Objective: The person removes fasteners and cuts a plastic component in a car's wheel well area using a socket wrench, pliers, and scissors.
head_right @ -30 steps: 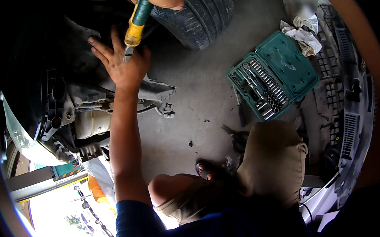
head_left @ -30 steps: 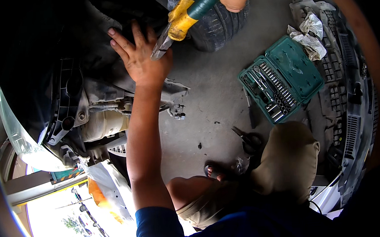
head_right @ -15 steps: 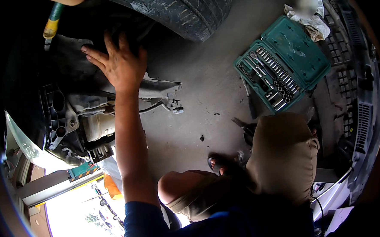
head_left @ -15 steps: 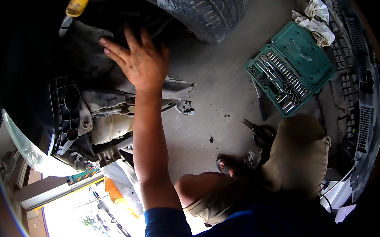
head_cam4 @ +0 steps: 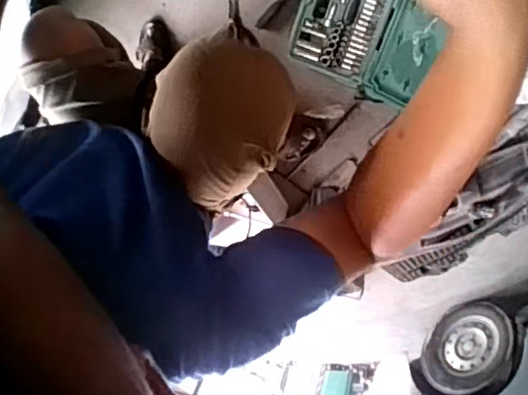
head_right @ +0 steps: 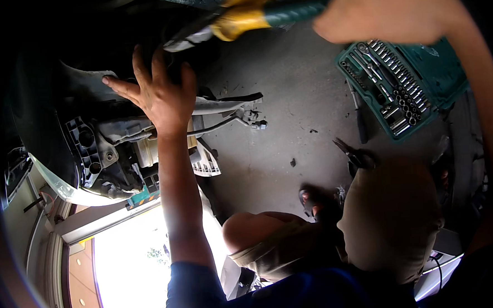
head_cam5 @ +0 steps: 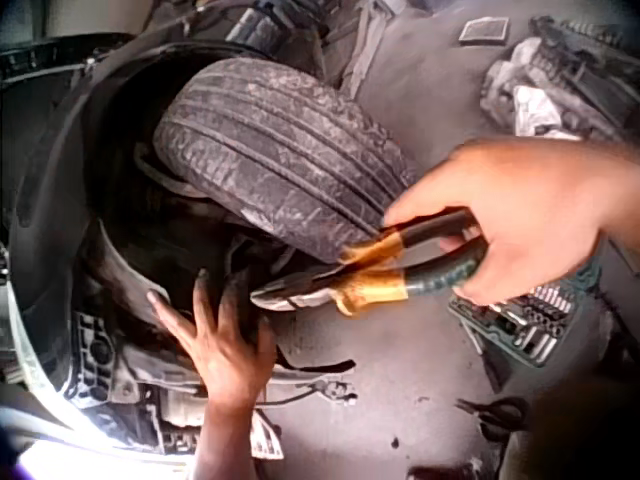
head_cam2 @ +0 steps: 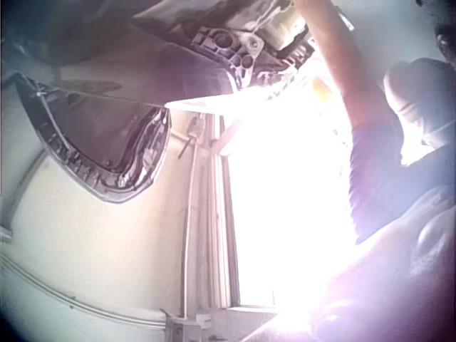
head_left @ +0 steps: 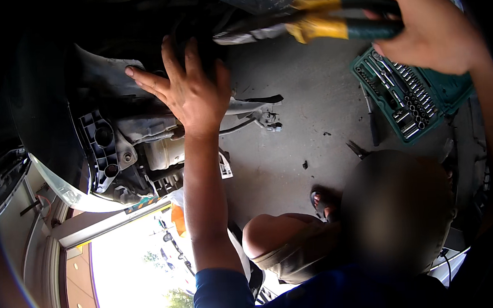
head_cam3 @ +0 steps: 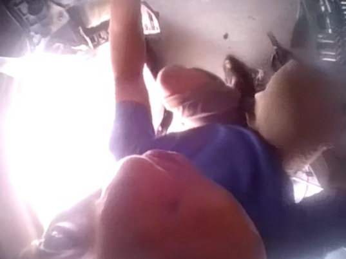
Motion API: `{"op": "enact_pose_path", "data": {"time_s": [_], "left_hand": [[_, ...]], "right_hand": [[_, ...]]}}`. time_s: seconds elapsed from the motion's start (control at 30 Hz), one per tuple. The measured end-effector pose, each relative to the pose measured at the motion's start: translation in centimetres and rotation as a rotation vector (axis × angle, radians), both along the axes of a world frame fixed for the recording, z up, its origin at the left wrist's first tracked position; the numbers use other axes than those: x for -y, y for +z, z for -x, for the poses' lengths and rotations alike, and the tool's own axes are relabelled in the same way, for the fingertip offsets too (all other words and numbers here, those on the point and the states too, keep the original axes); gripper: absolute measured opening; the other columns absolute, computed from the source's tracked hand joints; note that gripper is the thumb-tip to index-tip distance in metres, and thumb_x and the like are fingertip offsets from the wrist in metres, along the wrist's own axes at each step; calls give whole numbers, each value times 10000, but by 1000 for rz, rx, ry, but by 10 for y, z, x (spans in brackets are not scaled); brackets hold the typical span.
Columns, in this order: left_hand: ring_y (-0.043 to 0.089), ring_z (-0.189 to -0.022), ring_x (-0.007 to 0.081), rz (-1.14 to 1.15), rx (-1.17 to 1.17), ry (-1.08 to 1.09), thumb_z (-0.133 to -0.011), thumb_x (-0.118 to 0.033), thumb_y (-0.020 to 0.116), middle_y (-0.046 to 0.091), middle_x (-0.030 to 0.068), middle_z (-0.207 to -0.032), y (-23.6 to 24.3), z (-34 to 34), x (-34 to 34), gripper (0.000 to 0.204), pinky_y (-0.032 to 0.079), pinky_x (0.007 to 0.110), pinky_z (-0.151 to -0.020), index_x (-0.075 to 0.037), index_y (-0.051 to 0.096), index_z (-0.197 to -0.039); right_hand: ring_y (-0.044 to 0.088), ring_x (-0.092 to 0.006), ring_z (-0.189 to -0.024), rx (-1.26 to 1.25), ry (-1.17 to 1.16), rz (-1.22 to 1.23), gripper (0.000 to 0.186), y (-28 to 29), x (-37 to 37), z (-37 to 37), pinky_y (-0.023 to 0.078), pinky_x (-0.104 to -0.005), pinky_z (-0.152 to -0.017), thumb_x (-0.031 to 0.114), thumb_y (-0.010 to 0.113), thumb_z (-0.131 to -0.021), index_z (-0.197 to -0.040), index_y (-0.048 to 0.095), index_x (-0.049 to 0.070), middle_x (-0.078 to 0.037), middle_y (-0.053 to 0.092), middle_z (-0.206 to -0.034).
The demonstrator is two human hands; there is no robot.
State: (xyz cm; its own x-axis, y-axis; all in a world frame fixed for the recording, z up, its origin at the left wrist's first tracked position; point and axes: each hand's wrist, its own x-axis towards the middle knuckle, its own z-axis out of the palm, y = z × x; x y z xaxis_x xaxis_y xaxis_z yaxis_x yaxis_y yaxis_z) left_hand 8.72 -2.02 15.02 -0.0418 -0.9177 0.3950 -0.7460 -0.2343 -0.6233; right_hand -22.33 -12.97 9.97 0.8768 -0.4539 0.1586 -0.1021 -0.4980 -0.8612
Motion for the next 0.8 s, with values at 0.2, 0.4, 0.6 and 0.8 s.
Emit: {"op": "enact_pose_path", "data": {"time_s": [0.2,0.4,0.6,0.8], "left_hand": [[178,-1386,556,-96,-23,-32,-782,-257,700,299,248,-1486,38,53,-20,598,240,661,-1089,-112,547,-1342],[489,-1237,377,-4,321,-244,-822,-354,734,468,207,-1375,149,60,-24,578,468,515,-964,-54,575,-1289],[420,-1308,432,-133,699,10,-775,-552,711,416,230,-1436,210,61,29,840,425,576,-994,-151,404,-1446],[424,-1326,434,-117,471,223,-806,-546,667,391,232,-1472,213,20,18,830,471,561,-963,-167,349,-1472]], "right_hand": [[648,-263,-711,-187,93,-9,621,-82,39,16,502,-400,-666,13,679,-636,-1249,582,-12,-138,636,-793],[662,-316,-715,-203,289,30,599,-127,18,16,519,-397,-689,14,677,-600,-1191,599,-45,-178,653,-750],[663,-338,-745,-136,369,-54,605,-159,-5,-6,526,-416,-702,49,695,-613,-1200,580,-39,-196,658,-799],[665,-354,-889,-286,503,-102,673,-180,-25,-23,537,-429,-779,89,736,-620,-1257,552,-32,-221,663,-961]]}}
